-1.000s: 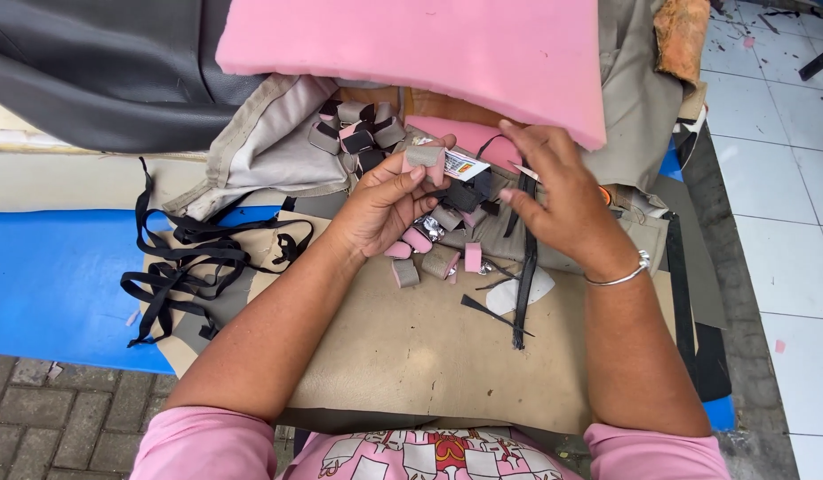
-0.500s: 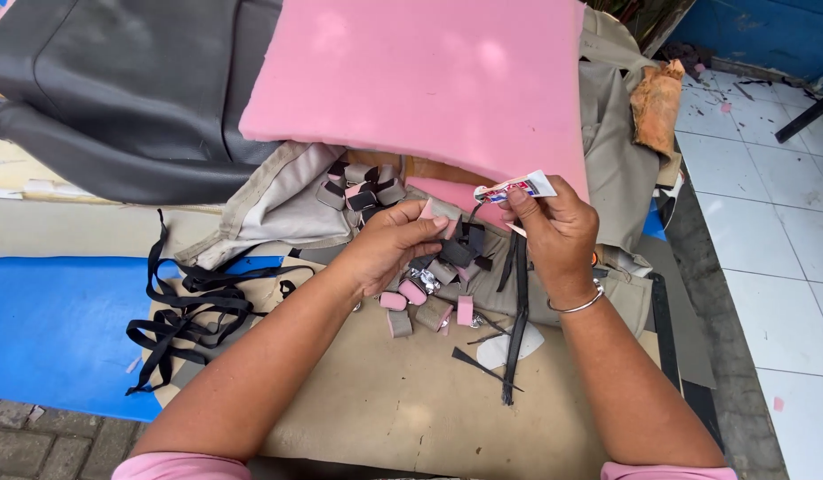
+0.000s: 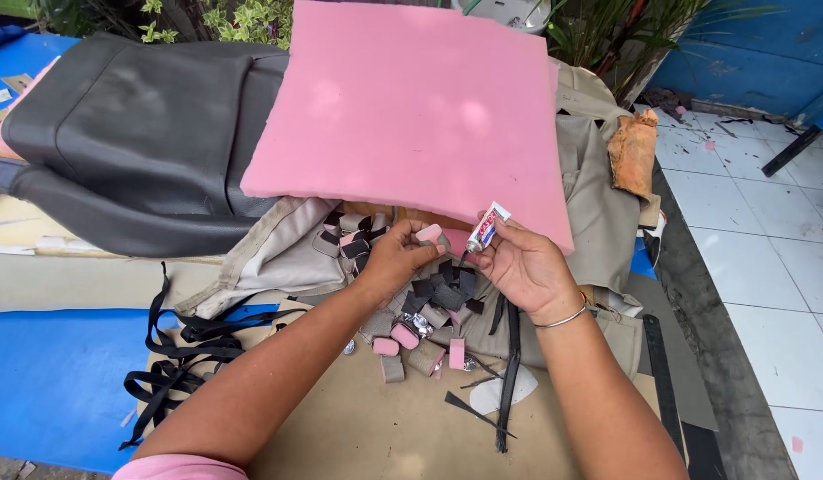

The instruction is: Applying adhesive to small leather and fabric scraps to assemble or repair them, including trimming with scissors.

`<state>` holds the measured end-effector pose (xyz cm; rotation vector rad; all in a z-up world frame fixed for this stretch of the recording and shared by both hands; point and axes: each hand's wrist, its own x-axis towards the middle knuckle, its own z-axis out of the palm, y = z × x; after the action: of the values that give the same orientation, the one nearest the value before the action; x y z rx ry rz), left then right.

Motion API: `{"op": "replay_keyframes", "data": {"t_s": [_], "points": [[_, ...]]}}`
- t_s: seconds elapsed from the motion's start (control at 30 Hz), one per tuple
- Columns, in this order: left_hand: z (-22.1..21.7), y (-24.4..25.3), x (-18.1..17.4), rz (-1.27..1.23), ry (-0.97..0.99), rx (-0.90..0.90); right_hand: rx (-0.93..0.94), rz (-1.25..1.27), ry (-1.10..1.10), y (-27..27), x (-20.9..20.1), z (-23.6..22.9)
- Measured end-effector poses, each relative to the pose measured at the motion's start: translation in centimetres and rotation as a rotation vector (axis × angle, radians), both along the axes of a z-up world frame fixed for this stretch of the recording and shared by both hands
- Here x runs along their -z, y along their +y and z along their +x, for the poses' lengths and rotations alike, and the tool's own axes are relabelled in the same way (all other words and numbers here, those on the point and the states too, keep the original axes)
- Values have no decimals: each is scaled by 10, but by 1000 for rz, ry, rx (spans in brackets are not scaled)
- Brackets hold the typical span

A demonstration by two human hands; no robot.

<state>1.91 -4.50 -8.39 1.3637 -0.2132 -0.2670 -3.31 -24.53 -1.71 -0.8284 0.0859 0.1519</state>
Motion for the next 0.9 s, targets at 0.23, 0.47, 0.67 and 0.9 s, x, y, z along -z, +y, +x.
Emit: {"op": "replay_keyframes", "data": {"t_s": [0.23, 0.47, 0.67, 0.9], "points": [[22, 2, 32, 115, -58, 76, -75, 16, -54, 1, 10, 3], [32, -7, 8, -7, -176, -14, 219, -71, -170, 1, 22, 11], [22, -7, 20, 15, -369, -95, 413, -325, -260, 12, 30, 8], [32, -12, 52, 58, -401, -96, 436, -558, -409, 25, 46, 14]]}}
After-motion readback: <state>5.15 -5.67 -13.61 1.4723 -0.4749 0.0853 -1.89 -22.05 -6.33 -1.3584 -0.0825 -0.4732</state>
